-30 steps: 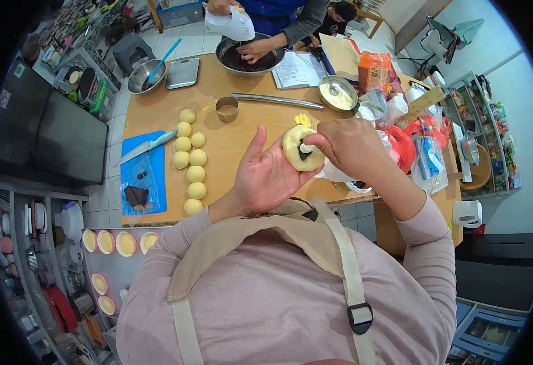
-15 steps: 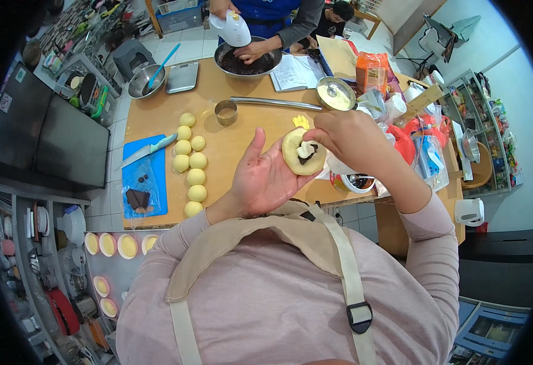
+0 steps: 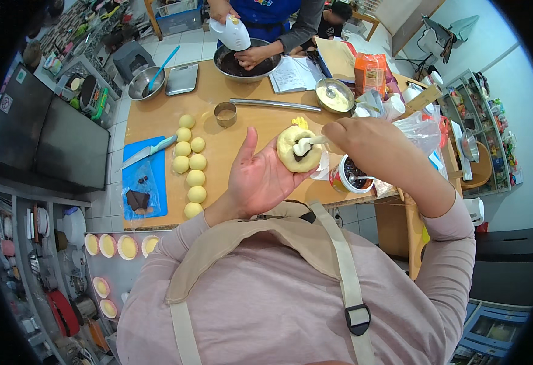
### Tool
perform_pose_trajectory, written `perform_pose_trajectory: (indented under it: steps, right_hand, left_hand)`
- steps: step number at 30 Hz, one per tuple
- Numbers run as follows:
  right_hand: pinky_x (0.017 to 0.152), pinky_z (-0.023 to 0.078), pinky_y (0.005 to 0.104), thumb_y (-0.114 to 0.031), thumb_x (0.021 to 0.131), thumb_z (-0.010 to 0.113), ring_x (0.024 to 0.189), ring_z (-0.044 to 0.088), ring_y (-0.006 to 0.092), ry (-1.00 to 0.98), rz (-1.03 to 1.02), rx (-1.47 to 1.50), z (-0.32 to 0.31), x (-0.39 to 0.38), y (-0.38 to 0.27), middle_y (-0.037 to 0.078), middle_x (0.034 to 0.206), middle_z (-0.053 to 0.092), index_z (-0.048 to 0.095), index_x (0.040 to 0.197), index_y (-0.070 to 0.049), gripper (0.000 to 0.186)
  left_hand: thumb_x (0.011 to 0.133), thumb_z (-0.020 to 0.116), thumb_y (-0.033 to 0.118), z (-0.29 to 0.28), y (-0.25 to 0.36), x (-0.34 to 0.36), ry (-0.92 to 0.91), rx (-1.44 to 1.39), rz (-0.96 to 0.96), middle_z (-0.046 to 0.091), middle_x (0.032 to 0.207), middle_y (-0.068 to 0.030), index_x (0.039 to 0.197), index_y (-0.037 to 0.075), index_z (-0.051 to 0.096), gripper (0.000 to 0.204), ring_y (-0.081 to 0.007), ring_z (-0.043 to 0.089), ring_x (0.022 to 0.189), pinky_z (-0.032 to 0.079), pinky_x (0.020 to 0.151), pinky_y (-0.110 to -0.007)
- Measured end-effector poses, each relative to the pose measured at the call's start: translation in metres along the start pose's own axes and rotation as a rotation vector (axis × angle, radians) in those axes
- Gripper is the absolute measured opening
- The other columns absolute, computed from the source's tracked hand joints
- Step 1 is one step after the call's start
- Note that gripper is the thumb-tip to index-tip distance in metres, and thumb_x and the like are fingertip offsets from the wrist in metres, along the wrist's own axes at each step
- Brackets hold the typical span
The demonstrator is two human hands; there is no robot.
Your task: The person flattens a piece of dough by hand, places chocolate pieces and a white filling inside, and rolls it into a ball. They then place the filled dough ball into a small paper cup on a baking tray and repeat the process with more dough and fillings.
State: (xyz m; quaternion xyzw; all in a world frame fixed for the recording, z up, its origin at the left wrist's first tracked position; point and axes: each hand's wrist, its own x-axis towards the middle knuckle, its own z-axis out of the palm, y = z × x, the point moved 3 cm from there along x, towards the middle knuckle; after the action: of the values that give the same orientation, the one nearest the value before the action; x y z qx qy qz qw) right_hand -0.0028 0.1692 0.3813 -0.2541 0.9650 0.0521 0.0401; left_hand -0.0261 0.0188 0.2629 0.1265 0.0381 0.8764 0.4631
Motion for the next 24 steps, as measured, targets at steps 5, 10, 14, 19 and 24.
perform_pose_trajectory:
  steps: [5,10,14,19,24]
  right_hand:
    - [0.060,0.052,0.0363,-0.012,0.079,0.059,0.071,0.066,0.0255,-0.065,-0.049,-0.150,0.004,0.003,-0.002,0.010,0.073,0.062,0.056,0.088,-0.002,0.013]
    - [0.054,0.050,0.0380,-0.023,0.085,0.057,0.064,0.065,0.0255,-0.019,-0.034,-0.190,0.008,0.005,-0.003,0.010,0.067,0.063,0.054,0.085,-0.004,0.019]
    - [0.051,0.044,0.0436,-0.033,0.093,0.050,0.056,0.059,0.0314,-0.046,-0.039,-0.088,0.008,0.008,-0.007,0.011,0.059,0.055,0.046,0.083,-0.005,0.030]
    - [0.049,0.043,0.0434,-0.039,0.092,0.049,0.051,0.057,0.0320,-0.040,-0.058,-0.086,0.010,0.007,-0.009,0.011,0.052,0.052,0.047,0.079,-0.007,0.035]
    - [0.046,0.045,0.0406,-0.036,0.093,0.048,0.051,0.061,0.0279,-0.075,-0.087,-0.120,0.012,0.009,-0.012,0.009,0.056,0.059,0.054,0.081,-0.007,0.032]
  left_hand:
    - [0.089,0.031,0.068,0.002,0.000,-0.001,0.040,-0.061,0.033,0.026,0.148,-0.0167,0.143,0.002,0.021,0.086,-0.0300,0.023,0.139,0.013,0.116,-0.044]
    - [0.089,0.034,0.067,0.003,0.001,-0.002,-0.003,-0.013,0.017,0.032,0.144,-0.0133,0.144,0.005,0.020,0.084,-0.0270,0.030,0.135,0.019,0.114,-0.042]
    - [0.089,0.034,0.067,0.004,0.001,-0.003,-0.034,-0.028,0.010,0.032,0.144,-0.0146,0.144,0.004,0.020,0.084,-0.0305,0.031,0.135,0.020,0.113,-0.043]
    - [0.089,0.033,0.068,0.004,0.000,-0.004,-0.068,-0.087,0.004,0.031,0.144,-0.0158,0.144,0.005,0.022,0.084,-0.0328,0.033,0.133,0.020,0.113,-0.043]
    - [0.089,0.034,0.068,0.004,0.000,-0.004,-0.019,-0.050,0.002,0.033,0.143,-0.0152,0.143,0.007,0.023,0.083,-0.0323,0.034,0.133,0.021,0.113,-0.042]
